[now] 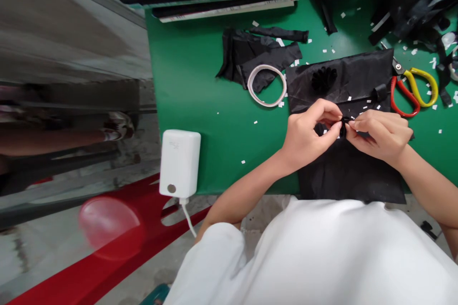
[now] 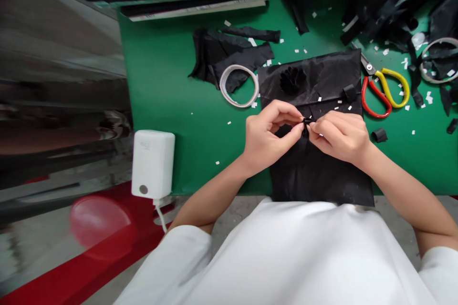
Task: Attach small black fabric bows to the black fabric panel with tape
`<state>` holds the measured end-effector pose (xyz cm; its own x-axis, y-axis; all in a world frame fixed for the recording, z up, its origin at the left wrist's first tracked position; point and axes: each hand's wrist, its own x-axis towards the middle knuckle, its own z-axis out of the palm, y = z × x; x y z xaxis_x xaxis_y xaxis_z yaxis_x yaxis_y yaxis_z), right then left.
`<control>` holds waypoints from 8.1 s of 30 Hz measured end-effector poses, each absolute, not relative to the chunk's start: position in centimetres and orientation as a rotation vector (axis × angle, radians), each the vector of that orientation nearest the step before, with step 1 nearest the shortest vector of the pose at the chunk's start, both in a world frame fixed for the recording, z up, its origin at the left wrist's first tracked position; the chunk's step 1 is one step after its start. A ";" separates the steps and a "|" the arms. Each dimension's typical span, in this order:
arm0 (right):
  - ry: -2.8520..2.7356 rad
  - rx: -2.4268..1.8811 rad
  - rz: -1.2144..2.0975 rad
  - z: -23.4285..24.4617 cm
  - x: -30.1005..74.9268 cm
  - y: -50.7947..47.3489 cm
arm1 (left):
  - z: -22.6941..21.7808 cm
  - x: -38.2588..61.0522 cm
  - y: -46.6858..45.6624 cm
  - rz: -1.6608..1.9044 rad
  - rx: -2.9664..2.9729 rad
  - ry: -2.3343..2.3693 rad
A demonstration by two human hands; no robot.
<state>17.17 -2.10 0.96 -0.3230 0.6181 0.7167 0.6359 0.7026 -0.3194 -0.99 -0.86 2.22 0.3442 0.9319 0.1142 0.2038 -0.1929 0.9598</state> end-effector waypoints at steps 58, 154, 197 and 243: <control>-2.174 -0.798 -0.053 1.0 19.0 -1.6 | 1.7 -1.5 -0.3 1.088 1.580 0.720; -2.232 -1.052 -0.024 0.8 18.7 -1.9 | 2.5 -1.3 0.4 0.792 1.123 0.839; -2.021 -1.297 0.124 1.4 18.6 -1.8 | 2.4 -1.4 0.2 0.909 1.216 0.837; -1.847 -2.893 -0.050 2.4 22.9 0.8 | -0.5 -6.6 3.9 0.259 2.215 1.849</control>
